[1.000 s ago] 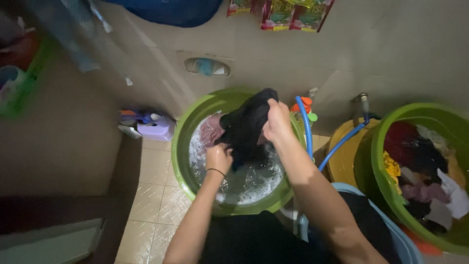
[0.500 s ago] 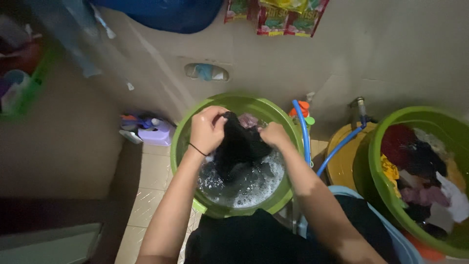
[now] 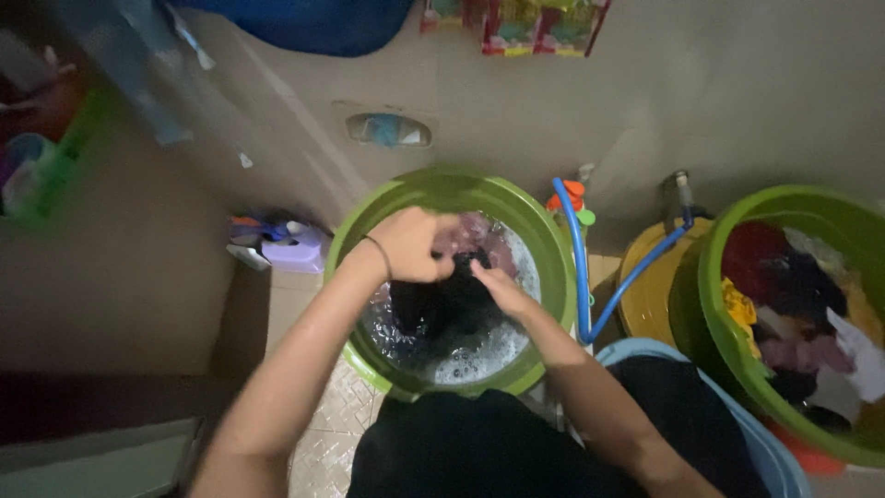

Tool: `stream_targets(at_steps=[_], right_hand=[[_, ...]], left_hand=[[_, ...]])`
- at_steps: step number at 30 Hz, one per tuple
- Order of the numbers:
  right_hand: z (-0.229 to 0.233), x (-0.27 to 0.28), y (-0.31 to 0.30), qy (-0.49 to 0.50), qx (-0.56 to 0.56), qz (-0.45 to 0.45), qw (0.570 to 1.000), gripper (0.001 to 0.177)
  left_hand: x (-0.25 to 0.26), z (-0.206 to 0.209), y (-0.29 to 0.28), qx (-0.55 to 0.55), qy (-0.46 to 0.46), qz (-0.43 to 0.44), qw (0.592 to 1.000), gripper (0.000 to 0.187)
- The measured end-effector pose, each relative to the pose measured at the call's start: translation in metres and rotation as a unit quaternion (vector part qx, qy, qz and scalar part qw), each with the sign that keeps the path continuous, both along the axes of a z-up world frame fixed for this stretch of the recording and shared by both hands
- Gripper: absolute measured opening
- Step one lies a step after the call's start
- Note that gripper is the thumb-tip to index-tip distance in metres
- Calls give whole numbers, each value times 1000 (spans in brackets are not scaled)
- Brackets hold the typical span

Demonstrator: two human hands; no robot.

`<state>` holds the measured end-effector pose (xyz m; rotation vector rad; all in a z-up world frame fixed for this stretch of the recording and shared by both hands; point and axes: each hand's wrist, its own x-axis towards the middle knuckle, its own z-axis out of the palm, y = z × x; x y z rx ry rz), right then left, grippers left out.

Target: Hand-washing various clothing items in buckets of soapy water and transferring them to a laundry basket.

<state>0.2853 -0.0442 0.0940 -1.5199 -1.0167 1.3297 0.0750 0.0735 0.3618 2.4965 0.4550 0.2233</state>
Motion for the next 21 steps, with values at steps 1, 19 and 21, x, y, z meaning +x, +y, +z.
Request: stream_targets(at_steps=[1,19,21], right_hand=[[-4,0,-6,0,-2,-3,1000,61],[80,38,58,-292,-21,134,947,73],[125,37,68,-196,140,5,970,54]], left_hand=[[2,-23,0,-2,0,-3,1000,31],[-35,27,39,-29,-182,116,976,20],[-42,45,40,-65,-256,151,952,18]])
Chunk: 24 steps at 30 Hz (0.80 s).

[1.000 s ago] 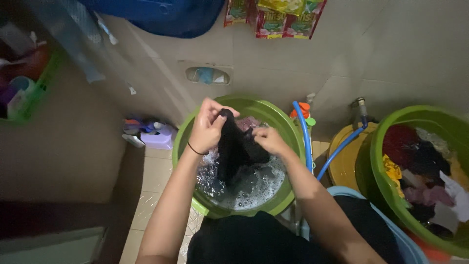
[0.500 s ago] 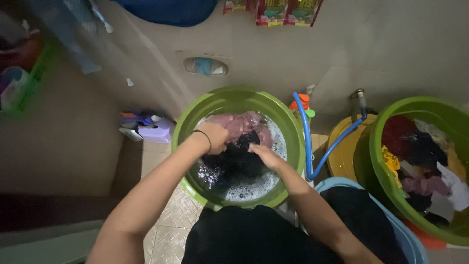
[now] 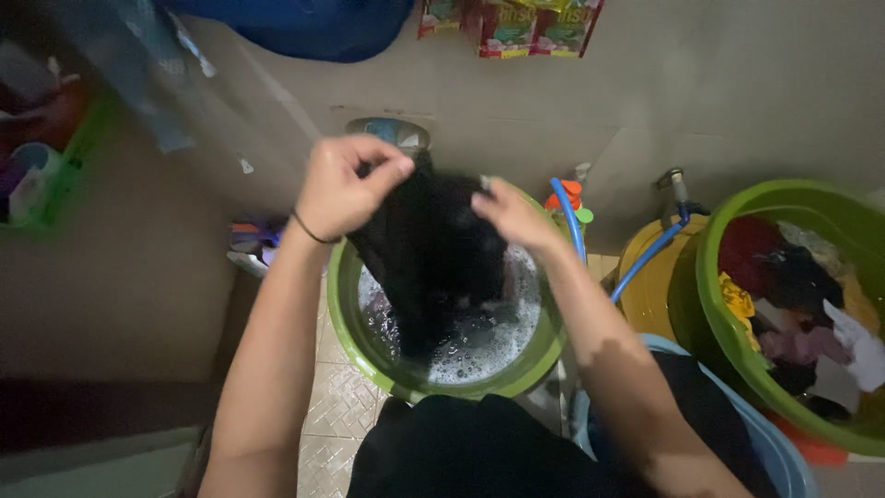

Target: Hand-washing various clothing items in buckets of soapy water and transferring them to a laundry basket.

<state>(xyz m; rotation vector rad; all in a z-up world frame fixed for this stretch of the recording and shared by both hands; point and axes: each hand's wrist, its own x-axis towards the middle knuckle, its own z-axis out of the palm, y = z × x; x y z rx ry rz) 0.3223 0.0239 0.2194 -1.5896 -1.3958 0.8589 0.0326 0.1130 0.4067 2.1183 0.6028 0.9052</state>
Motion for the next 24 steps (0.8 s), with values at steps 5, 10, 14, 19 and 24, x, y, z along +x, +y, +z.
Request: stream_targets(at_steps=[5,10,14,19,24], right_hand=[[167,-62,-10,66,135,2,989,22],[224,-82,-19,-7,268,-1,963,23],[186,-66,-9,-97,187,15,977,25],[79,-32,-7,-188,104,-29,976,28],[-35,0,-15,-226,-98,-54,968,41]], left_hand=[[1,27,-10,-87,-108,-65,988,19],[2,50,-32,-137,-185,-165,959,28],[11,-9,-17,13,-2,-14,1000,48],[17,-157,10,32,137,135,981,47],[9,-282,10,-120,256,67,957,24]])
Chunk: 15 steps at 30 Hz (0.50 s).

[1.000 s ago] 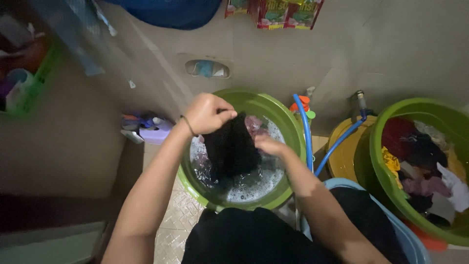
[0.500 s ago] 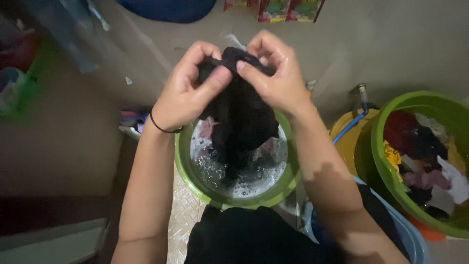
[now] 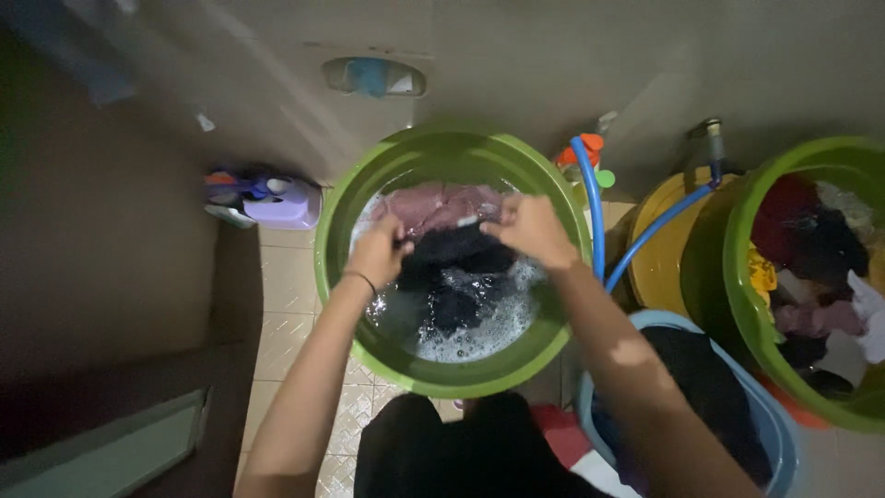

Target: Hand-washing various clothing items in buckets of soapy water and transferring them to a laundry basket.

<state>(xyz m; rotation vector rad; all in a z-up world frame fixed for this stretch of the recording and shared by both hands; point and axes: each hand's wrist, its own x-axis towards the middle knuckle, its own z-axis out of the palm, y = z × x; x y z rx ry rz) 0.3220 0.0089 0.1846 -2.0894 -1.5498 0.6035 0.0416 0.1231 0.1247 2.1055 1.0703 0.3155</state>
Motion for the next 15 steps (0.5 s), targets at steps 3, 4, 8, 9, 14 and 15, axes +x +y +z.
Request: stream_targets(at_steps=[3,4,8,9,14,15], right_hand=[[-101,6,-6,20,-92,-51,994,34],[-134,7,-12,22,-98,-52,994,34],[-224,-9,-33,-74,-135,27,988,25],[-236,-16,-35,-143,-156,57,976,27],[-227,-46,-38,-118,-273,-3,955,28],[-238,-49,-39,-133,-265,-4,955,42]], left_hand=[[9,-10,-19,9,84,-84,993,20],[12,-21,-24,3,86,-86,993,20],[23,-87,-48,-72,332,-131,931,25],[26,-109,-53,-119,364,-109,917,26],[39,-192,-73,-189,374,-21,908,36],[42,-203,-72,-199,399,-19,895,39]])
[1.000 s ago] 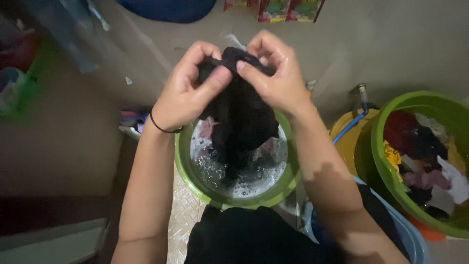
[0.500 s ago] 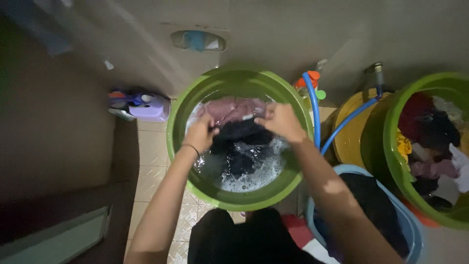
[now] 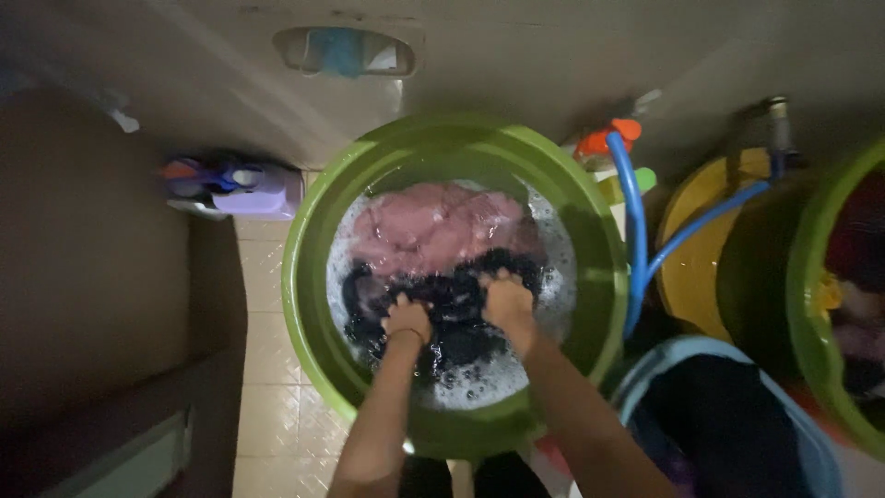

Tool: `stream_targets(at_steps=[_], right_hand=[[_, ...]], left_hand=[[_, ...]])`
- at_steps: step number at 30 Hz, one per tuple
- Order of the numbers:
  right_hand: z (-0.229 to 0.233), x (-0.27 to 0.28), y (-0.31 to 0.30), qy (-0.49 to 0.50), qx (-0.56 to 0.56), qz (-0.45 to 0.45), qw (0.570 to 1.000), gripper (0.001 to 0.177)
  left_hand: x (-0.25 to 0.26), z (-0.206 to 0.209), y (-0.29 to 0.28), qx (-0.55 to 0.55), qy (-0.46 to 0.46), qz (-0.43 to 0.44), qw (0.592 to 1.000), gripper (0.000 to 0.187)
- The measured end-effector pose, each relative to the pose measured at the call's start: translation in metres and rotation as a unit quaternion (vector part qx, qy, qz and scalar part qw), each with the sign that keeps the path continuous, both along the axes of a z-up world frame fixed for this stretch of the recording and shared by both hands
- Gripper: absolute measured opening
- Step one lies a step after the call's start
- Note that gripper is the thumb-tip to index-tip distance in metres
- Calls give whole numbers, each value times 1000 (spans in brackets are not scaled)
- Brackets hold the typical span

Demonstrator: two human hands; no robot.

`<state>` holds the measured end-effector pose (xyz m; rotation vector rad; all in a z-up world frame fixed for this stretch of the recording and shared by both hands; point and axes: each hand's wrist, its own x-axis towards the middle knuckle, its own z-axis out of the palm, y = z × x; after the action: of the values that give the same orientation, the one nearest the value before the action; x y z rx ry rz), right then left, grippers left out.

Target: Hand-washing various clothing items in buckets of soapy water and transferring them to a laundry basket.

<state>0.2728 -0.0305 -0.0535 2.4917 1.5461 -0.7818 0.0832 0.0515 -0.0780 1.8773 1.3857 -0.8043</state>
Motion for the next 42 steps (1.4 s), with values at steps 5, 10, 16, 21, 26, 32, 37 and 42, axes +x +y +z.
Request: stream_targets(at_steps=[5,10,16,21,26,32,37,42], right_hand=[[-31,2,-5,-26,4,49,998,75],[33,-2,-4,-88,-177,142,970,66],[52,47,-12,-162,-171,106,966,37],[226,58,7,-201,134,125,962,19],[369,43,9,-177,257,41,949,30],[480,15,-6,-109,466,34,877,27],[548,-2,-21,-2,609,78,789,27],[573,-17,-17,61,645,53,760,21]], left_hand=[[-21,-110,-12,-5,3,-19,1000,48],[-28,13,-15,-11,-47,-43,998,64],[-39,169,-9,-52,-91,-12,994,64],[-58,172,8,106,-265,61,956,57],[-55,266,29,124,-412,154,890,54],[-31,394,10,354,-414,142,826,31],[-15,481,-6,441,-558,43,702,37],[-4,520,-19,348,-680,-28,644,36]])
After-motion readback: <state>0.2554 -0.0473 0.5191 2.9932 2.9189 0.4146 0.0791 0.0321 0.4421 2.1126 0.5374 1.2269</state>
